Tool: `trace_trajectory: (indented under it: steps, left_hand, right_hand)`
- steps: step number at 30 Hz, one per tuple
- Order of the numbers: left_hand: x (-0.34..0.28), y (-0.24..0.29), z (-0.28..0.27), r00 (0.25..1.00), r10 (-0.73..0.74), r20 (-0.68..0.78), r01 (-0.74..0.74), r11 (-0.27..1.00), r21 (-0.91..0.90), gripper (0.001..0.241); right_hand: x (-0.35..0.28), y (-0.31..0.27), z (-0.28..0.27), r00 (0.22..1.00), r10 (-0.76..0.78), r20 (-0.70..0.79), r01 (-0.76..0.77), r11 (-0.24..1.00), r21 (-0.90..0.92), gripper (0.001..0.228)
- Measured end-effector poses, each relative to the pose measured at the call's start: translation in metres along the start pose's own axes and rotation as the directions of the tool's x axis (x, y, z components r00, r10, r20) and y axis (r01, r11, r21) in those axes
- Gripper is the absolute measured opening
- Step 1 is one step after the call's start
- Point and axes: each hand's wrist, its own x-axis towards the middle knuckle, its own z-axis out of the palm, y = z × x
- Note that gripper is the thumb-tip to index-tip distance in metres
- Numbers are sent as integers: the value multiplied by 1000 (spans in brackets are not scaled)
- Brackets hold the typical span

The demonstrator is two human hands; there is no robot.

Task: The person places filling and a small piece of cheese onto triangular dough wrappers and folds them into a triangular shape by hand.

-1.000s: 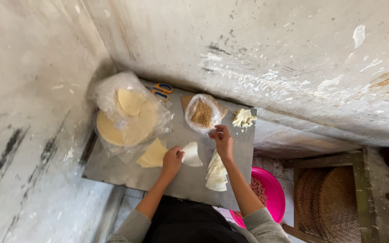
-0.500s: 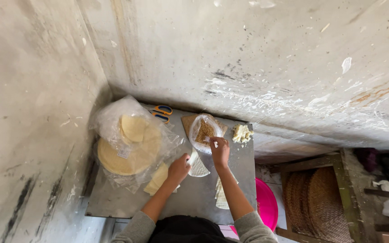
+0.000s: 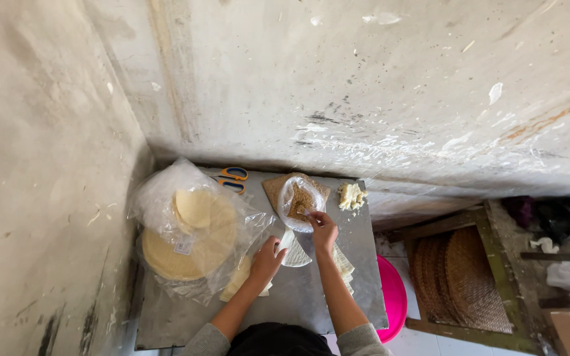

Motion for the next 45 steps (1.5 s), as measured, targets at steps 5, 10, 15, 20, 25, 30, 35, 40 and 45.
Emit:
trace_trajectory:
  steps: [5,10,15,20,25,30,35,40,45]
  left_hand:
    - [-5,-9,3,996,93,-11,-93,996,-8,32]
    - [-6,-16,7,986,164,-33,-165,986,-27,34]
    - [-8,-19,8,978,204,-41,-205,978,-32,35]
    - [-15,-16,7,927,355,-123,-355,935,23,35]
    - [-20,-9,3,960,276,-55,-275,961,31,32]
    - [-23,-6,-1,960,268,-85,-269,963,2,29]
    - [-31,1,-7,951,297,-87,-294,954,51,33]
    - [-37,3,-9,881,454,-131,-439,889,128,39]
    - [-37,-3,-3,860,491,-140,-479,871,114,44]
  right_hand:
    - [-17,-4,-13,999,-52,-8,52,994,95,10]
    - [-70,-15,-48,989,-140,36,144,980,-136,13]
    - [-104,-22,-60,920,-354,169,392,851,-349,10]
    - [-101,-27,-56,655,-619,433,741,413,-530,20]
    - [-104,-34,-55,532,-580,618,825,190,-532,21]
    - [-104,-28,-58,559,-582,590,824,308,-476,22]
    - [-102,-17,-73,773,-507,381,624,714,-318,12]
    - [-44,2,-95,957,-248,152,282,918,-277,22]
    - [1,26,-98,963,-270,-7,259,932,-253,22]
